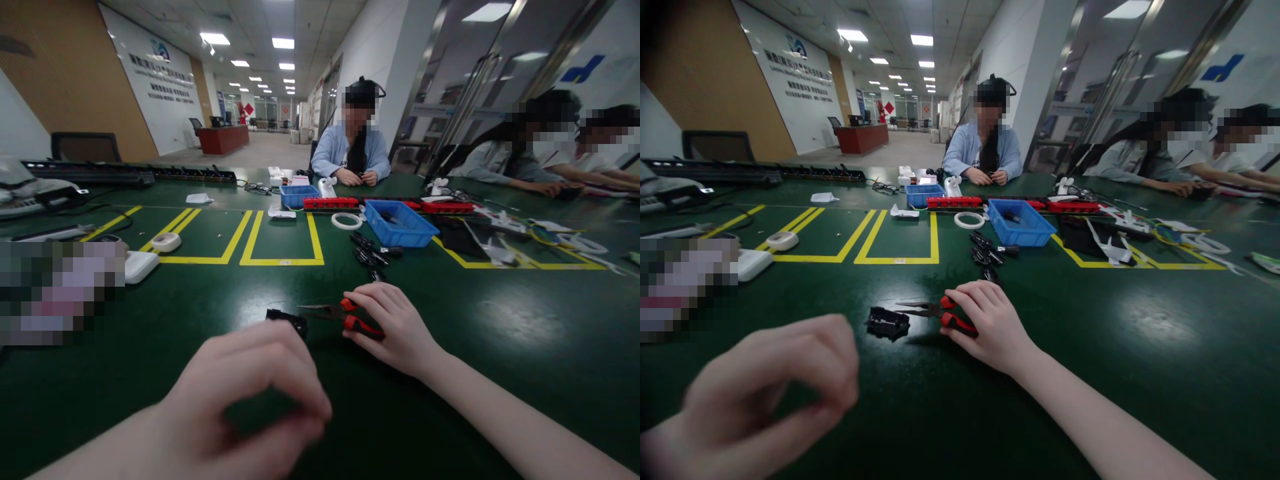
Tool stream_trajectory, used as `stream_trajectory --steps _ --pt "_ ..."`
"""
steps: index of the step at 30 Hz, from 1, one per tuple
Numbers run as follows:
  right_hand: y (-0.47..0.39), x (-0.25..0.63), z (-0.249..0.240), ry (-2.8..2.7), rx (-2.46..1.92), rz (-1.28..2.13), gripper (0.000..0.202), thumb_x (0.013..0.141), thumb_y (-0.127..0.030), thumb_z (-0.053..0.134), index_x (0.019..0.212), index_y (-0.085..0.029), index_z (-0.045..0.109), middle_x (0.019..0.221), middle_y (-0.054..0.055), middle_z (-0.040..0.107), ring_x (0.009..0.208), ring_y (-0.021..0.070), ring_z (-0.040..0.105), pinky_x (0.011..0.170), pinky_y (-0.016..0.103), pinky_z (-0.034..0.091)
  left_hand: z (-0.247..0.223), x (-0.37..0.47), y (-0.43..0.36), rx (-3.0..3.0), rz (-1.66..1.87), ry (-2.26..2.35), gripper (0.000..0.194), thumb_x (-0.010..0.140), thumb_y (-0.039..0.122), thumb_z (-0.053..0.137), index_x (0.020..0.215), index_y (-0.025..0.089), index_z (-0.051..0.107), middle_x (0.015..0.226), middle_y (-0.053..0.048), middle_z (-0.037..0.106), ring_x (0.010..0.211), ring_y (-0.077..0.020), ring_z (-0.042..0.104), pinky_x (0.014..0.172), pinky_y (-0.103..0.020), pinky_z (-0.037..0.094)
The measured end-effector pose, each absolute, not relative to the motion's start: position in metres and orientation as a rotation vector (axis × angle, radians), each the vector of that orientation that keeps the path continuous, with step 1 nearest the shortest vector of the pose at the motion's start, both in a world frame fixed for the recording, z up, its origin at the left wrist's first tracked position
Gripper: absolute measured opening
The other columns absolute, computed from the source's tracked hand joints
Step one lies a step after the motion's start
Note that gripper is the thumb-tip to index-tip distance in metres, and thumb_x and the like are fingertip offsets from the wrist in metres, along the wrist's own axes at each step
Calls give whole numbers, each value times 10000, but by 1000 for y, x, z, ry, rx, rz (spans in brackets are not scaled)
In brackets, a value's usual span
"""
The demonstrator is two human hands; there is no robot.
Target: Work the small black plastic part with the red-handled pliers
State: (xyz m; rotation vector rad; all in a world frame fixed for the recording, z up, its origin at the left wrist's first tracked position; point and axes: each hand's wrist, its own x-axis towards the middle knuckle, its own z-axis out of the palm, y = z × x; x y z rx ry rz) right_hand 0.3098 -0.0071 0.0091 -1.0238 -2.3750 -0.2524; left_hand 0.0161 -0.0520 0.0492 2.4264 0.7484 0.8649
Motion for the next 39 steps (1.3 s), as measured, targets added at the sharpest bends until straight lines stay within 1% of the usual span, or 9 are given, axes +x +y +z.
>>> stream_trajectory --steps 2,6,9,15,20,27,32,35,39 --pt "-7 310 10 -2364 -1042 -261 476 852 -388 659 1274 -193 556 1136 134 664 1067 299 611 947 515 479 51 19 -41 2382 898 804 122 944 268 551 986 261 665 952 -40 664 862 -186 627 721 -314 555" --pt "-6 312 11 -2347 -1061 -252 455 855 -385 647 1268 -214 566 1122 122 675 1054 299 619 938 519 482 38 19 -10 2399 740 927 197 901 264 621 1094 224 627 1132 -69 623 1027 -217 594 891 -380 528" --pt "-5 313 10 -2366 -1065 -232 449 850 -399 654 1251 -213 575 1120 120 679 1057 301 622 941 521 481 21 16 2 2460 660 916 241 875 262 667 1111 233 627 1164 -67 613 1062 -231 583 927 -413 504" --pt "-6 310 9 -2429 -1060 -212 446 846 -412 663 1223 -190 576 1125 126 687 1051 294 631 954 519 477 5 14 5 2522 633 948 168 907 170 602 1063 220 640 1071 -45 658 1001 -218 608 887 -406 479" --pt "-7 308 10 -2448 -1073 -202 444 841 -403 667 1221 -191 581 1132 123 692 1054 293 636 959 524 477 4 13 6 2510 646 937 171 940 178 559 1081 222 644 1099 -45 655 1014 -211 608 905 -400 468" --pt "-8 309 11 -2479 -1100 -125 443 828 -379 679 1209 -168 598 1126 130 684 1016 273 643 843 440 543 5 12 4 2474 679 892 179 966 165 519 1072 228 650 1146 -37 664 1052 -204 604 950 -406 455" --pt "-9 308 10 -2492 -1103 -99 432 838 -393 670 1193 -154 603 1105 128 682 968 264 644 812 433 549 4 13 6 2369 666 968 113 938 196 567 1026 212 636 1066 -30 684 995 -201 620 915 -400 467" --pt "-10 308 9 -2496 -1107 -95 419 839 -388 668 1180 -154 604 1083 124 683 940 259 646 796 425 552 3 13 6 2320 650 1029 156 922 207 576 1072 214 617 1016 -28 680 950 -199 626 871 -385 480" --pt "-10 307 8 -2517 -1102 -80 408 843 -367 668 1182 -150 601 1079 122 679 922 254 645 776 414 558 3 13 5 2317 665 1010 246 905 184 594 1147 229 592 1033 -19 678 932 -187 630 885 -381 473"
